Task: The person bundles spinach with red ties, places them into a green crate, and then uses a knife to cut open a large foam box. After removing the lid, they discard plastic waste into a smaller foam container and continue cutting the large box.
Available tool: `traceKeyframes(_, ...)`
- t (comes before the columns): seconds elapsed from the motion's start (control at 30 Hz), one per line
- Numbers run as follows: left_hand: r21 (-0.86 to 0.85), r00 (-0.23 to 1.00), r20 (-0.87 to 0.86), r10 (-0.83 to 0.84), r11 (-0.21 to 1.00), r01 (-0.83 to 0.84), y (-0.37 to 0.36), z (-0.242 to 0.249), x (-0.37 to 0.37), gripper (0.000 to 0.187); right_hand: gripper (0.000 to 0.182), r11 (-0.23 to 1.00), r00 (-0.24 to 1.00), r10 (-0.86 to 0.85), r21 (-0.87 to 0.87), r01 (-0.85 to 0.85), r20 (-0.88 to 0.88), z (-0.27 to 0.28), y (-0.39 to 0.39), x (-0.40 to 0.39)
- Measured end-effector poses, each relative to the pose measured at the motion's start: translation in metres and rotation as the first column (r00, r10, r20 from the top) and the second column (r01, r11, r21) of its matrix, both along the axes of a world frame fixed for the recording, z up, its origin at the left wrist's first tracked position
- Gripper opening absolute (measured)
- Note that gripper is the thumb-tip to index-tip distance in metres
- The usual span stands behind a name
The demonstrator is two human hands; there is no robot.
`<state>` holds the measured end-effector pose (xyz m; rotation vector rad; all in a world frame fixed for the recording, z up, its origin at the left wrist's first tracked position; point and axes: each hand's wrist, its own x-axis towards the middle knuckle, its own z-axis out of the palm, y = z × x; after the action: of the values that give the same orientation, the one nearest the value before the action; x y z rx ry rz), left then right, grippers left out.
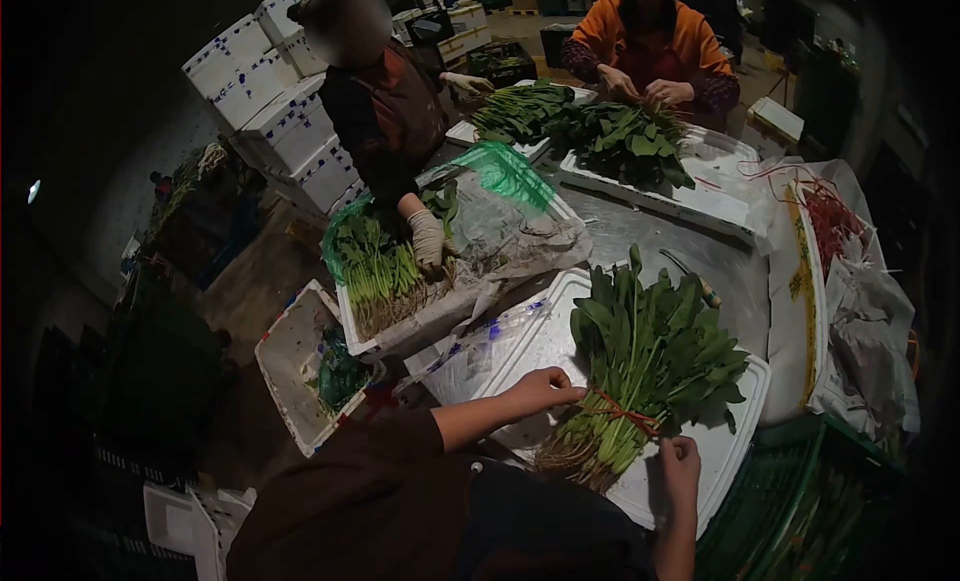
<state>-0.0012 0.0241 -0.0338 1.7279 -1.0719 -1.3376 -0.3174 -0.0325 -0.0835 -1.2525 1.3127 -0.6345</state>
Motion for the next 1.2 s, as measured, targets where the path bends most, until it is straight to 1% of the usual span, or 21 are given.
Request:
traceKeyframes(0.07, -0.022, 0.994, -0.095, 0.053, 0.998, -0.056, -0.001, -0.024, -0.008, 0.052, 0.029, 1.000, 0.999, -0.006, -0.020, 0.007, 0.050, -0.003, 0.004, 0.012)
traceKeyframes(0.13, 0.226, 0.967, -0.207, -0.146, 0.955, 0.192, -0.014, -0.045, -0.008, 0.044, 0.036, 0.990, 0.976, -0.057, 0.140, 0.028, 0.210, -0.017, 0.000, 0.024)
traceKeyframes(0.17, 0.246, 0.979, -0.187, -0.082, 0.961, 0.128, -0.015, -0.018, -0.020, 0.046, 0.036, 0.991, 0.977, -0.053, 0.131, 0.026, 0.208, -0.016, -0.003, 0.029)
traceKeyframes(0.2, 0.239, 0.978, -0.190, -0.082, 0.963, 0.127, -0.023, -0.017, -0.020, 0.046, 0.039, 0.966, 0.951, -0.060, 0.259, -0.022, 0.302, -0.012, -0.008, 0.035)
traceKeyframes(0.23, 0.297, 0.967, -0.202, -0.158, 0.931, 0.214, -0.031, -0.018, -0.021, 0.048, 0.043, 0.922, 0.917, -0.080, 0.379, -0.081, 0.390, -0.009, -0.011, 0.041)
traceKeyframes(0.27, 0.353, 0.948, -0.217, -0.232, 0.887, 0.298, -0.035, -0.016, -0.021, 0.051, 0.043, 0.924, 0.919, -0.078, 0.375, -0.080, 0.387, -0.006, -0.010, 0.050)
traceKeyframes(0.3, 0.347, 0.948, -0.217, -0.234, 0.889, 0.299, -0.034, -0.014, -0.023, 0.051, 0.045, 0.920, 0.883, -0.121, 0.385, -0.072, 0.454, -0.003, -0.007, 0.061)
traceKeyframes(0.37, 0.028, 0.846, -0.491, -0.208, 0.967, 0.254, -0.027, -0.008, -0.031, 0.064, 0.048, 0.920, 0.841, -0.165, 0.389, -0.057, 0.514, 0.002, -0.009, 0.078)
traceKeyframes(0.43, -0.065, 0.768, -0.584, -0.263, 0.958, 0.278, -0.026, 0.012, -0.029, 0.059, 0.047, 0.922, 0.802, -0.218, 0.387, -0.018, 0.557, 0.003, -0.005, 0.080)
traceKeyframes(0.53, -0.057, 0.813, -0.527, -0.246, 0.965, 0.255, -0.024, -0.017, -0.018, 0.053, 0.036, 0.906, 0.780, -0.204, 0.416, -0.079, 0.592, 0.057, 0.016, 0.095)
traceKeyframes(0.57, -0.105, 0.731, -0.604, -0.318, 0.941, 0.323, -0.024, -0.005, -0.016, 0.051, 0.033, 0.926, 0.825, -0.165, 0.373, -0.059, 0.540, 0.052, 0.018, 0.094)
traceKeyframes(0.6, -0.091, 0.801, -0.513, -0.307, 0.948, 0.305, -0.019, 0.010, -0.018, 0.046, 0.033, 0.914, 0.809, -0.193, 0.401, -0.057, 0.555, 0.064, 0.025, 0.096)
traceKeyframes(0.63, -0.090, 0.732, -0.598, -0.327, 0.935, 0.344, -0.017, 0.027, -0.017, 0.041, 0.032, 0.954, 0.820, -0.168, 0.300, -0.005, 0.547, 0.065, 0.030, 0.095)
traceKeyframes(0.7, -0.107, 0.822, -0.450, -0.348, 0.935, 0.337, -0.017, 0.030, -0.010, 0.044, 0.028, 0.993, 0.851, -0.075, 0.116, 0.017, 0.519, 0.067, 0.036, 0.098)
traceKeyframes(0.8, -0.071, 0.919, -0.338, -0.205, 0.979, 0.192, -0.010, 0.039, -0.020, 0.062, 0.028, 0.994, 0.860, -0.106, 0.018, 0.112, 0.499, 0.089, 0.047, 0.098)
traceKeyframes(0.93, 0.006, 0.930, -0.316, -0.190, 0.979, 0.202, -0.017, 0.028, -0.013, 0.082, 0.026, 0.973, 0.842, -0.149, -0.073, 0.218, 0.519, 0.117, 0.067, 0.095)
traceKeyframes(0.97, 0.011, 0.926, -0.317, -0.204, 0.976, 0.219, -0.018, 0.023, -0.014, 0.082, 0.027, 0.976, 0.881, -0.151, -0.074, 0.205, 0.447, 0.126, 0.071, 0.091)
traceKeyframes(1.03, -0.064, 0.778, -0.562, -0.280, 0.953, 0.297, -0.024, 0.011, -0.015, 0.090, 0.028, 0.976, 0.913, -0.169, -0.068, 0.208, 0.372, 0.138, 0.077, 0.083)
traceKeyframes(1.1, -0.039, 0.815, -0.512, -0.272, 0.955, 0.295, -0.022, 0.031, -0.036, 0.080, 0.028, 0.970, 0.955, -0.167, -0.131, 0.203, 0.247, 0.149, 0.081, 0.077)
traceKeyframes(1.17, -0.083, 0.725, -0.643, -0.247, 0.963, 0.255, -0.023, 0.037, -0.046, 0.065, 0.031, 0.964, 0.952, -0.150, -0.176, 0.201, 0.268, 0.172, 0.089, 0.071)
traceKeyframes(1.2, -0.052, 0.650, -0.742, -0.164, 0.981, 0.187, -0.025, 0.046, -0.051, 0.047, 0.034, 0.956, 0.950, -0.124, -0.222, 0.192, 0.286, 0.184, 0.091, 0.067)
